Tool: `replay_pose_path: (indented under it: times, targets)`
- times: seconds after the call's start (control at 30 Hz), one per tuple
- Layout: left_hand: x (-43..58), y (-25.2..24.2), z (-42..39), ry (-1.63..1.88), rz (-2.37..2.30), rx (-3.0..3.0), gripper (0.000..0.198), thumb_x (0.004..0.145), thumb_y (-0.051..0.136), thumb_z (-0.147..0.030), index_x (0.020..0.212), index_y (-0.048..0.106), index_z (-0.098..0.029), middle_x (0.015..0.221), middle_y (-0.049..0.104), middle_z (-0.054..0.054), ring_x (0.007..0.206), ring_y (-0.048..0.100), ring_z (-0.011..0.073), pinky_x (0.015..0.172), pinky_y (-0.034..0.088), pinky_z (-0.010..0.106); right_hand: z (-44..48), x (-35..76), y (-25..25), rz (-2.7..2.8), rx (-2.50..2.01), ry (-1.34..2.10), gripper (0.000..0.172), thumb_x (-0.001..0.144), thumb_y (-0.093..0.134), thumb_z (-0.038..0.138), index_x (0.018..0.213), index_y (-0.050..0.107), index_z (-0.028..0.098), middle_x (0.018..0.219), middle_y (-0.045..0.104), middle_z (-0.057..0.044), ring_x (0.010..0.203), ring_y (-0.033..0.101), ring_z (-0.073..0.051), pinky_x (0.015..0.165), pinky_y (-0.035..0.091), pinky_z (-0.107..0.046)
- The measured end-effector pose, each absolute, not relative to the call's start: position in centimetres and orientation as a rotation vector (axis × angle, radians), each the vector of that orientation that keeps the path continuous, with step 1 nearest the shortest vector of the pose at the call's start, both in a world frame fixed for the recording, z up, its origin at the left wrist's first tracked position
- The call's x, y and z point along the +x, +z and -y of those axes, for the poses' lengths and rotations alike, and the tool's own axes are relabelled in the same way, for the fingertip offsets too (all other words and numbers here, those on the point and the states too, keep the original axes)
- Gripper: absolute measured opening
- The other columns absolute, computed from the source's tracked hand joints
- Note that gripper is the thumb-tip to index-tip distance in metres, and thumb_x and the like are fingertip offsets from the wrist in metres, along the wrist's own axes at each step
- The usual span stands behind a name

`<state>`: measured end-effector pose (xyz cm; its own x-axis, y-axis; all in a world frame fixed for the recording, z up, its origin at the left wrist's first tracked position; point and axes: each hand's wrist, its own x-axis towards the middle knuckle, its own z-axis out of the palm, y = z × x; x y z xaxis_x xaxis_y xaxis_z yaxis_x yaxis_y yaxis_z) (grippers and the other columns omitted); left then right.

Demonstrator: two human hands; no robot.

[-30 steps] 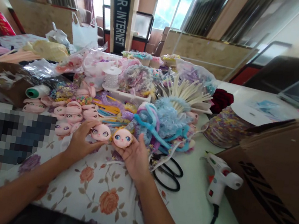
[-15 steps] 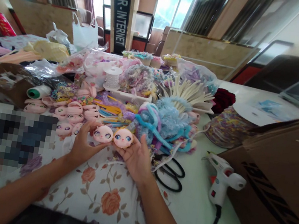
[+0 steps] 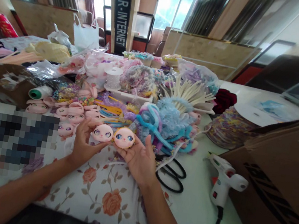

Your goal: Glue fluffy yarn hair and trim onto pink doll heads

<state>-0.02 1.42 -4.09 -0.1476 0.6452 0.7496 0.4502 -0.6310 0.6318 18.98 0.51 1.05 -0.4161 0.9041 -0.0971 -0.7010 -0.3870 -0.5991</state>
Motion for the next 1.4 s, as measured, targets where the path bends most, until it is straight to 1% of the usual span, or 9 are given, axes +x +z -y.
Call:
replay_pose_path:
  times: [0.2, 0.4, 0.57, 0.7, 0.97, 1.17, 1.27, 1.4]
  targets:
    - [0.0, -4.6, -1.5, 1.885, -1.228, 1.891, 0.091, 0.065, 0.081, -0.031, 0.138, 0.027, -0.027, 0.111, 0.062, 0.010, 0.105, 0.063, 0.0256, 0.085, 0.054, 0.042, -0.1, 18.7, 1.3, 0.574, -0.492, 1.958, 0.062, 0.092, 0.034, 0.061, 0.116, 0.061, 0.011, 0.119, 0.067, -0.017, 0.105, 0.066, -0.026, 0.100, 0.046, -0.043]
    - [-0.2, -4.5, -1.6, 1.905, -1.243, 1.909, 0.094, 0.062, 0.083, -0.033, 0.137, 0.028, -0.027, 0.113, 0.061, 0.011, 0.108, 0.062, 0.0266, 0.088, 0.053, 0.044, -0.1, 18.9, 1.2, 0.604, -0.479, 1.948, 0.060, 0.091, 0.037, 0.061, 0.118, 0.060, 0.012, 0.116, 0.068, -0.016, 0.105, 0.066, -0.026, 0.101, 0.045, -0.044]
    - [-0.4, -4.2, -1.5, 1.863, -1.417, 1.967, 0.087, 0.059, 0.083, -0.042, 0.131, 0.036, -0.026, 0.110, 0.062, 0.009, 0.107, 0.061, 0.0272, 0.093, 0.049, 0.048, -0.2, 19.2, 1.1, 0.595, -0.475, 1.950, 0.061, 0.090, 0.037, 0.062, 0.118, 0.060, 0.012, 0.118, 0.067, -0.016, 0.106, 0.065, -0.026, 0.101, 0.044, -0.043]
    - [-0.6, -3.9, -1.4, 1.866, -1.470, 2.032, 0.086, 0.059, 0.082, -0.047, 0.129, 0.038, -0.024, 0.108, 0.061, 0.008, 0.106, 0.061, 0.0269, 0.098, 0.045, 0.050, -0.1, 19.1, 1.1, 0.569, -0.480, 1.950, 0.062, 0.090, 0.038, 0.063, 0.119, 0.060, 0.012, 0.122, 0.065, -0.016, 0.109, 0.064, -0.024, 0.103, 0.042, -0.041]
    - [-0.6, -3.7, -1.2, 1.827, -1.489, 2.130, 0.078, 0.060, 0.080, -0.048, 0.124, 0.042, -0.025, 0.104, 0.063, 0.006, 0.107, 0.059, 0.0270, 0.096, 0.045, 0.049, -0.5, 19.0, 0.5, 0.590, -0.473, 1.920, 0.058, 0.092, 0.036, 0.061, 0.112, 0.063, 0.013, 0.112, 0.070, -0.014, 0.103, 0.066, -0.024, 0.101, 0.043, -0.042]
    - [-0.6, -3.6, -1.1, 1.830, -1.456, 2.113, 0.075, 0.059, 0.081, -0.046, 0.121, 0.045, -0.025, 0.105, 0.063, 0.007, 0.105, 0.059, 0.0269, 0.096, 0.045, 0.049, -0.6, 18.9, 0.3, 0.567, -0.476, 1.911, 0.055, 0.093, 0.036, 0.058, 0.110, 0.063, 0.014, 0.111, 0.071, -0.013, 0.103, 0.066, -0.024, 0.101, 0.044, -0.043]
    - [-0.6, -3.5, -1.1, 1.809, -1.493, 2.120, 0.068, 0.059, 0.081, -0.046, 0.115, 0.050, -0.024, 0.106, 0.063, 0.007, 0.109, 0.058, 0.0276, 0.096, 0.045, 0.048, -0.7, 18.9, 0.2, 0.553, -0.474, 1.905, 0.054, 0.093, 0.037, 0.057, 0.110, 0.063, 0.013, 0.111, 0.070, -0.014, 0.102, 0.066, -0.023, 0.101, 0.044, -0.041]
    - [-0.6, -3.7, -1.1, 1.818, -1.451, 2.096, 0.072, 0.057, 0.083, -0.044, 0.118, 0.047, -0.024, 0.107, 0.063, 0.008, 0.109, 0.058, 0.0276, 0.098, 0.043, 0.049, -0.7, 18.9, 0.0, 0.550, -0.469, 1.908, 0.055, 0.094, 0.035, 0.056, 0.110, 0.063, 0.012, 0.110, 0.071, -0.014, 0.102, 0.066, -0.023, 0.101, 0.044, -0.040]
